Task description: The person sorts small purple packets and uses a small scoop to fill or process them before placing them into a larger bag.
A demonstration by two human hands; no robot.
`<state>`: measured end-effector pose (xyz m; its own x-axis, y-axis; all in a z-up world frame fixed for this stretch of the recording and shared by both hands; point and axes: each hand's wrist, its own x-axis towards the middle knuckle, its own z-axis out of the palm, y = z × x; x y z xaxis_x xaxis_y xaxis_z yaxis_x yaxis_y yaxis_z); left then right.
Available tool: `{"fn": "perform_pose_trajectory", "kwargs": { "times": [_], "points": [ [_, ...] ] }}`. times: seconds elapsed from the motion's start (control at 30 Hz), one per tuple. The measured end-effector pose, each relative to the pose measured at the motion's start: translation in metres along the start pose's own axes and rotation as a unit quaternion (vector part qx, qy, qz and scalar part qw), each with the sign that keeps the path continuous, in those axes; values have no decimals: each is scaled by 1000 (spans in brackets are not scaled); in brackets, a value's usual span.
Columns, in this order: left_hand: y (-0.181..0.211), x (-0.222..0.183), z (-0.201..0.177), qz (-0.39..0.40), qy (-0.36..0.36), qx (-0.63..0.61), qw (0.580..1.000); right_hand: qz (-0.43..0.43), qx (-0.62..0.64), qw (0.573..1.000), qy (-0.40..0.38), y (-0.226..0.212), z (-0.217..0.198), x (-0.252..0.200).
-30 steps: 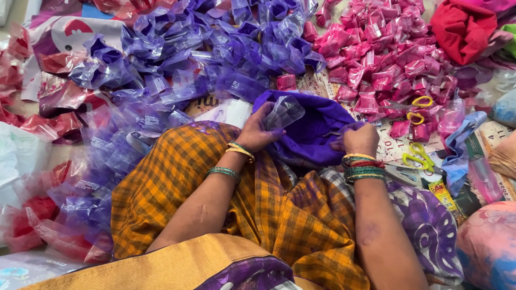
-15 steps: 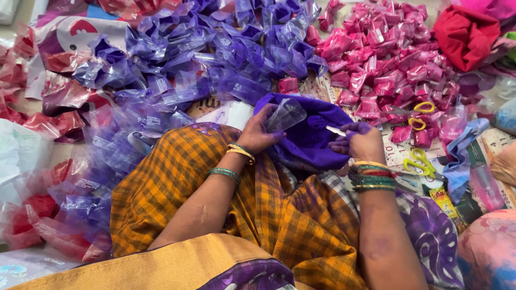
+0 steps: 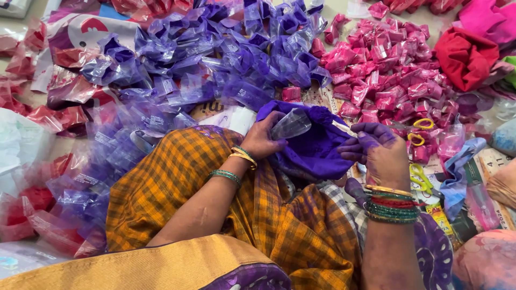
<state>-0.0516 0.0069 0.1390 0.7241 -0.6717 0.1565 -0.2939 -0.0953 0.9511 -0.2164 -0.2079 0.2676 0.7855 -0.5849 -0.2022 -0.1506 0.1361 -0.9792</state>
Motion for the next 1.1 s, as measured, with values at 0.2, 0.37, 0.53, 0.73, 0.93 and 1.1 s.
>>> {"fn": "perform_pose_trajectory", "kwargs": {
  "times": [0.2, 0.37, 0.53, 0.73, 0.93, 1.1],
  "points": [
    [-3, 2, 1, -2, -2, 4, 1000, -48, -95, 994, -31, 7, 31, -12],
    [-18, 4, 4, -1, 10, -29, 1000, -438, -480, 759, -43, 4, 49, -29],
    [-22, 3, 4, 2, 20, -57, 998, -412, -401, 817, -41, 7, 25, -19],
    [-25, 4, 6, -7, 11, -60, 998, -35, -213, 972, 89, 48, -11, 30],
    [-25, 4, 6, 26, 17, -53, 998, 125, -244, 953, 131, 74, 13, 47],
    [-22, 3, 3, 2, 6, -70, 998, 83, -161, 975, 127, 109, 18, 72]
  ]
}}
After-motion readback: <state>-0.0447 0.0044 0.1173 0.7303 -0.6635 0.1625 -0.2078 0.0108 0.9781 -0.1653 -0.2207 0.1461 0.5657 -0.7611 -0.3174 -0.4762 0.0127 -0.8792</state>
